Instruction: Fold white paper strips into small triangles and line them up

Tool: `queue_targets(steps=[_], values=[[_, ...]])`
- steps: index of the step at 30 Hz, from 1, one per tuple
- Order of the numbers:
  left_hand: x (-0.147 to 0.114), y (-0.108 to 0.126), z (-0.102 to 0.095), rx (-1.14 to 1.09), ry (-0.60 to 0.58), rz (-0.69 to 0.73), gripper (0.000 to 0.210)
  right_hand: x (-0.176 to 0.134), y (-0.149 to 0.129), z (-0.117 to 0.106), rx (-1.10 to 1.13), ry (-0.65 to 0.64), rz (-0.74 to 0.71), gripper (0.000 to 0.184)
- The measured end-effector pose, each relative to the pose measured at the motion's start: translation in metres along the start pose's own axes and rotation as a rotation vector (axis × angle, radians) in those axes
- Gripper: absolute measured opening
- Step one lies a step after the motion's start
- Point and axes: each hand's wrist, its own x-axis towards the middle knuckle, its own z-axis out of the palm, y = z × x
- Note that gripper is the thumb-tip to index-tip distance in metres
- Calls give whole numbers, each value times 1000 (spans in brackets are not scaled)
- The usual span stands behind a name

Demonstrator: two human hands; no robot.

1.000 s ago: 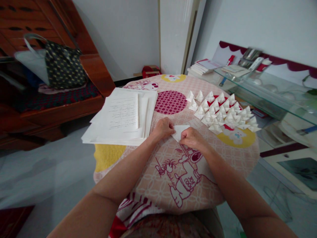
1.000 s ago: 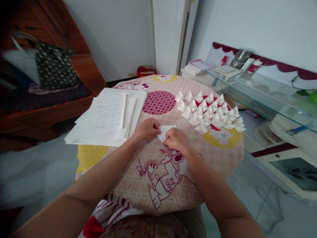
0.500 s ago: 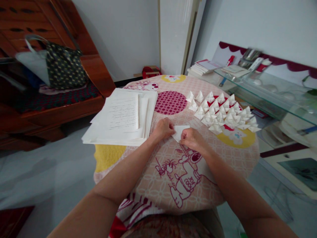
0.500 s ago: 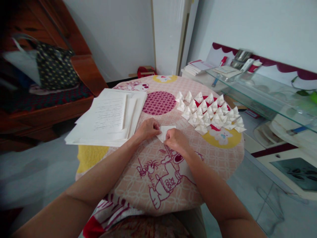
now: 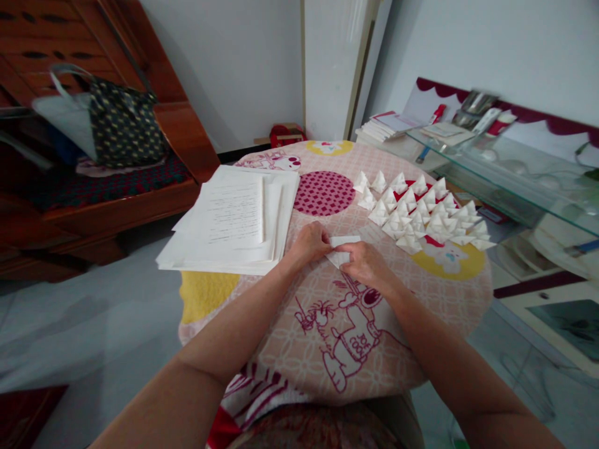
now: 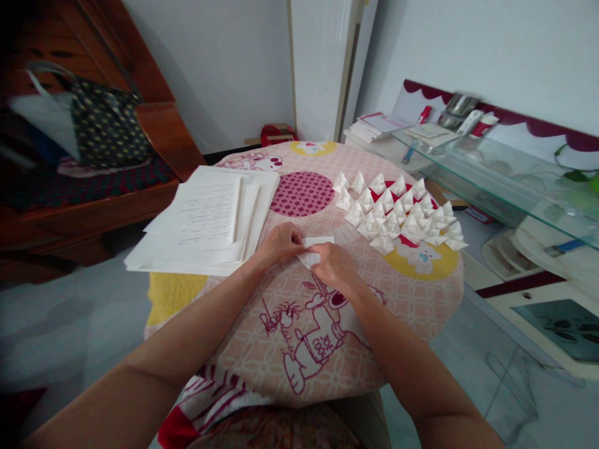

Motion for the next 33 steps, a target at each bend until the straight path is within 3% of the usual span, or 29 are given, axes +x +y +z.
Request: queue_targets(steps=[8, 11, 20, 28, 33], values=[[0, -9, 2, -16, 50, 84, 2, 0, 0, -2, 14, -29, 4, 47], [-2, -19, 2, -38, 83, 148, 19, -1, -1, -3, 14, -35, 10, 46], [-2, -26, -9, -65, -13, 162, 42, 2, 6, 1, 27, -31, -4, 48], [-1, -33, -12, -237, -62, 183, 53, 0, 1, -2, 59, -49, 27, 49], [-4, -33, -11, -199, 96, 297, 49, -1, 2, -2, 53, -39, 48, 50]])
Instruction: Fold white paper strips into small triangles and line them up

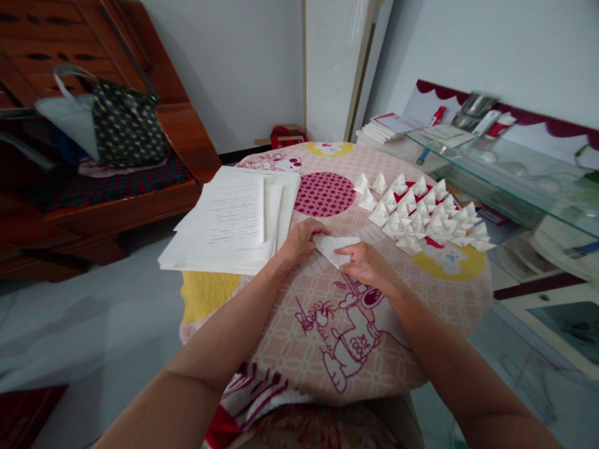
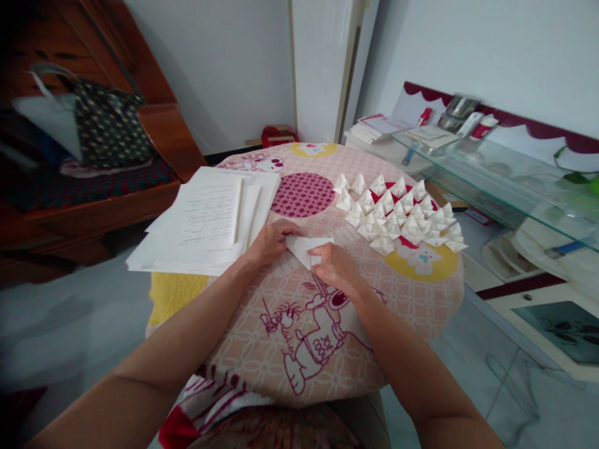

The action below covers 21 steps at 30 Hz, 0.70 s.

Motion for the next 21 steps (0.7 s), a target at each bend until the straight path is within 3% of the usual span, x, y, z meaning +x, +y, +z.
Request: queue_targets(steps=[8, 10, 15, 21], values=[[-6, 14, 5, 13, 94, 395, 26, 2, 5, 3, 8, 18, -88, 44], [-7, 14, 6, 29, 37, 387, 26, 2, 6, 3, 13, 13, -97, 42], [-6, -1, 10, 59, -167, 197, 26, 2, 5, 2, 12, 20, -90, 40], [-1, -16, 11, 18, -209, 181, 24, 2, 11, 6, -62, 26, -131, 34]])
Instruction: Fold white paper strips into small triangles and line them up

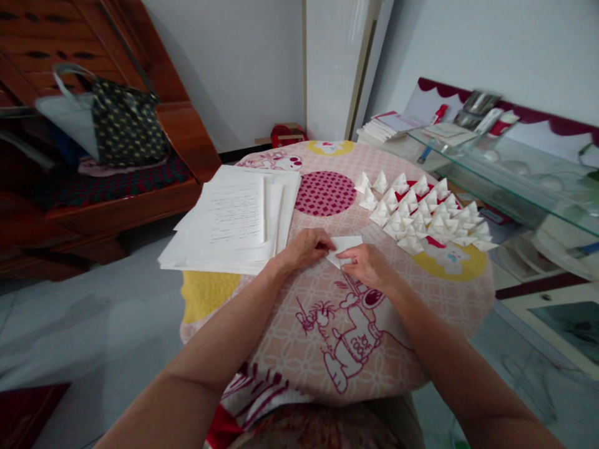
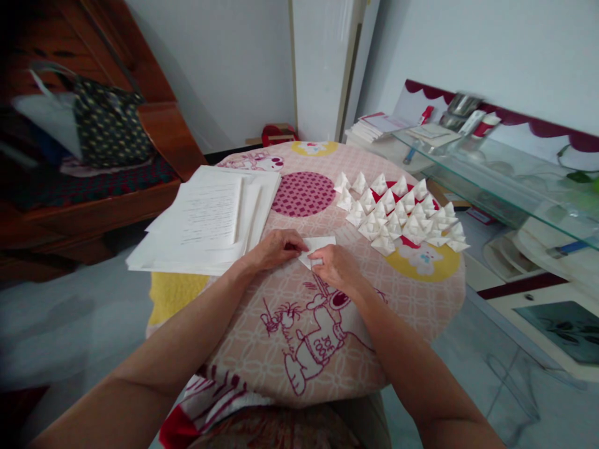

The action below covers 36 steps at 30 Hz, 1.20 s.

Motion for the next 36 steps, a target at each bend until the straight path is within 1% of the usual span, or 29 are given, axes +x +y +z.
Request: queue_targets(steps=[2, 5, 8, 12, 18, 22, 27, 29, 30, 34, 36], values=[[1, 0, -1, 2, -7, 11, 24, 0, 2, 2, -54, -11, -61, 34], [1, 3, -2, 13, -31, 25, 26, 1, 0, 3, -155, -51, -159, 41], [1, 5, -2, 25, -41, 27, 25, 2, -4, 2, -216, -86, -178, 48], [2, 4, -2, 20, -36, 34, 25, 1, -6, 0, -235, -101, -184, 44], [1, 1, 0, 14, -8, 27, 25, -3, 2, -3, -117, -88, -188, 39], [1, 0, 1, 13, -4, 4, 25, -6, 0, -11, -41, -155, -189, 31], [1, 1, 1, 18, -4, -8, 26, -10, 1, -21, 10, -215, -173, 33], [0, 2, 1, 21, 3, -4, 26, -10, 7, -23, 26, -177, -137, 33], [0, 2, 1, 24, 6, -4, 26, -10, 11, -23, 30, -125, -108, 32], [-1, 7, 2, 51, 21, -22, 20, -6, 28, -22, -27, 213, 54, 30], [-1, 10, 2, 71, 25, -38, 18, -3, 34, -20, -52, 265, 93, 32]])
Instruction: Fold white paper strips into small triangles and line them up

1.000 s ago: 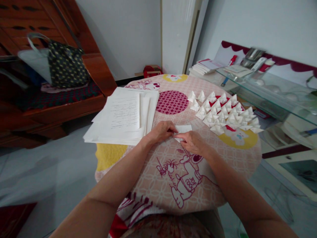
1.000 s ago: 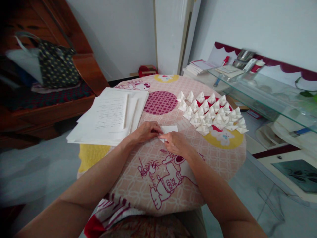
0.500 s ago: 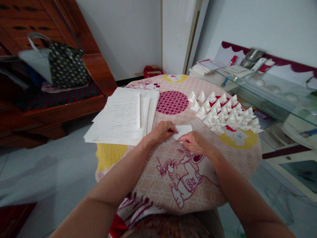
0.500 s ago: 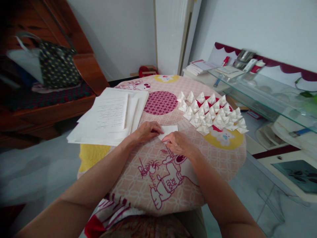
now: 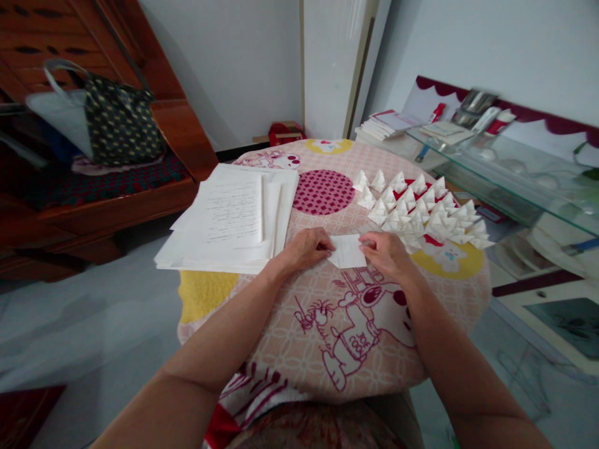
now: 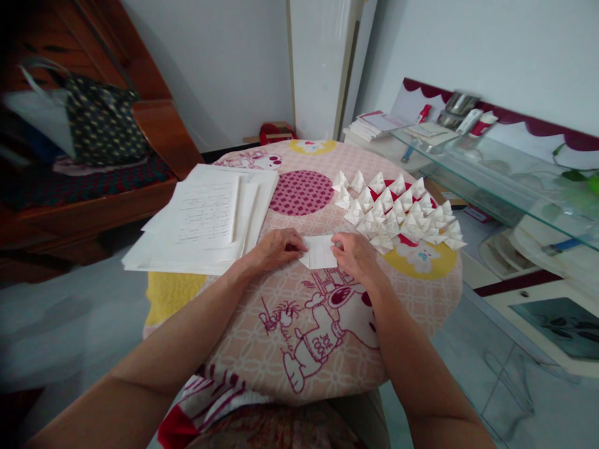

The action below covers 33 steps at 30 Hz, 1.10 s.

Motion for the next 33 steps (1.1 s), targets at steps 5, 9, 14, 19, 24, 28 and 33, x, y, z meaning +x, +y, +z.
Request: queue_targets(steps=[5, 9, 14, 19, 24, 28, 33], values=[[-1, 8, -1, 46, -3, -8, 16, 4, 5, 5, 208, -75, 82, 36], [-3, 13, -2, 59, -16, 35, 17, 2, 13, 4, 435, -149, 94, 39], [-4, 17, -4, 59, -38, 29, 15, 1, 24, 2, 449, -199, -60, 41], [-5, 17, -5, 45, -39, 53, 16, 2, 23, 0, 343, -119, -256, 27], [-4, 15, -6, 47, -63, 87, 18, 3, 21, -5, 210, -118, -420, 21], [-3, 15, -6, 55, -64, 96, 19, 7, 17, -6, 132, -263, -527, 19], [-2, 13, -6, 57, -81, 92, 19, 14, 11, -5, 188, -270, -443, 17]])
